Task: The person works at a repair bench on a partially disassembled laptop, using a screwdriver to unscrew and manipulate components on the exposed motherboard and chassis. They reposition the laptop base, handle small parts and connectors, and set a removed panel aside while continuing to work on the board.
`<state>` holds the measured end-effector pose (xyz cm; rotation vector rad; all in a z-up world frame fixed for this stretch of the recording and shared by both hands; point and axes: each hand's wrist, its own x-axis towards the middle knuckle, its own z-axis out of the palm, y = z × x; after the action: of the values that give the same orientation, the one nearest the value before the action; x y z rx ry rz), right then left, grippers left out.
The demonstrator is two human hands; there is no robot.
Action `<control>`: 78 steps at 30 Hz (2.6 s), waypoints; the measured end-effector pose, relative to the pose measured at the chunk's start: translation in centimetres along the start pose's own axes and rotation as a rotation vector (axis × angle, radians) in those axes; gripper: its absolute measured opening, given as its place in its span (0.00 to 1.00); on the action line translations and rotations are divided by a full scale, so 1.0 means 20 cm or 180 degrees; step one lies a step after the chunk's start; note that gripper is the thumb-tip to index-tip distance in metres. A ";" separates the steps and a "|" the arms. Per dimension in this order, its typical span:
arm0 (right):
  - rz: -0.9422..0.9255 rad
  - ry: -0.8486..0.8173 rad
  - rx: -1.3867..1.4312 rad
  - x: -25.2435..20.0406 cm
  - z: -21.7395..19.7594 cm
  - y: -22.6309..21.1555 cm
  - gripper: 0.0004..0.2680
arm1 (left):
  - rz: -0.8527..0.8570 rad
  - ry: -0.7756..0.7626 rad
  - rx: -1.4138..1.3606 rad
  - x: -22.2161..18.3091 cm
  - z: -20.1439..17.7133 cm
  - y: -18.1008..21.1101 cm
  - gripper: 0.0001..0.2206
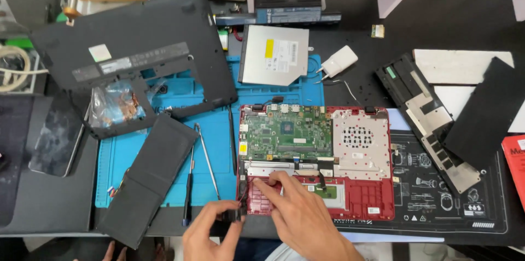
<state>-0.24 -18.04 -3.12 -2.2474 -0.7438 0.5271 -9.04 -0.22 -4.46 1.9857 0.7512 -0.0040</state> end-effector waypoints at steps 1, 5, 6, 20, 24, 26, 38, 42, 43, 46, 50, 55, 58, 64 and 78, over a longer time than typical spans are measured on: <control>0.0011 -0.0035 -0.0015 0.00 0.00 -0.01 0.22 | -0.0033 -0.0004 -0.0022 -0.03 0.02 -0.05 0.12; 0.0036 0.0000 -0.0037 0.01 0.00 -0.03 0.22 | 0.0873 0.0373 -0.0089 -0.08 0.10 -0.17 0.08; 0.0100 -0.0024 -0.0069 0.02 0.00 -0.04 0.22 | 0.1167 0.0552 -0.0065 -0.09 0.12 -0.18 0.09; 0.0077 0.0000 -0.0042 0.01 0.01 -0.05 0.22 | 0.1293 0.0421 0.0203 -0.13 0.23 -0.16 0.16; 0.0060 -0.0018 -0.0030 -0.01 0.02 -0.03 0.26 | 0.1294 0.0676 0.0109 -0.09 0.21 -0.08 0.20; -0.0081 0.0101 -0.0035 -0.04 0.03 0.00 0.26 | 0.1417 0.0716 0.0110 -0.06 0.20 -0.05 0.19; 0.0185 0.0723 -0.0276 -0.17 -0.03 0.15 0.20 | 0.1637 0.0367 0.0715 -0.12 0.26 -0.16 0.16; 0.0251 0.0607 -0.0130 -0.24 0.02 0.21 0.19 | 0.1692 -0.0084 0.0928 -0.16 0.33 -0.25 0.14; 0.0259 0.0602 -0.0118 -0.27 0.02 0.23 0.19 | 0.1684 -0.0093 0.0937 -0.18 0.34 -0.23 0.14; 0.0123 0.0938 0.0472 -0.31 0.01 0.27 0.15 | 0.2128 0.0112 0.0770 -0.21 0.39 -0.19 0.14; 0.1494 0.0304 0.1123 -0.28 -0.07 0.25 0.17 | 0.2179 -0.0281 0.0754 -0.20 0.45 -0.14 0.14; -0.0085 0.0580 0.1165 -0.28 -0.02 0.29 0.24 | 0.2461 -0.0178 0.0691 -0.18 0.44 -0.12 0.16; 0.0398 0.0087 0.1448 -0.27 0.02 0.28 0.23 | 0.2366 -0.0354 0.0654 -0.19 0.42 -0.14 0.17; 0.0486 0.0329 0.1067 -0.24 0.06 0.28 0.17 | 0.2184 0.0480 0.0509 -0.14 0.41 -0.08 0.16; 0.0197 0.0973 0.1276 -0.28 0.03 0.26 0.20 | 0.2880 0.0360 0.0447 -0.29 0.65 -0.15 0.10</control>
<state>-2.83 -24.37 -6.47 -1.9188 -0.3744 0.3163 -11.28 -12.53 -11.98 2.3125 -0.1372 0.6041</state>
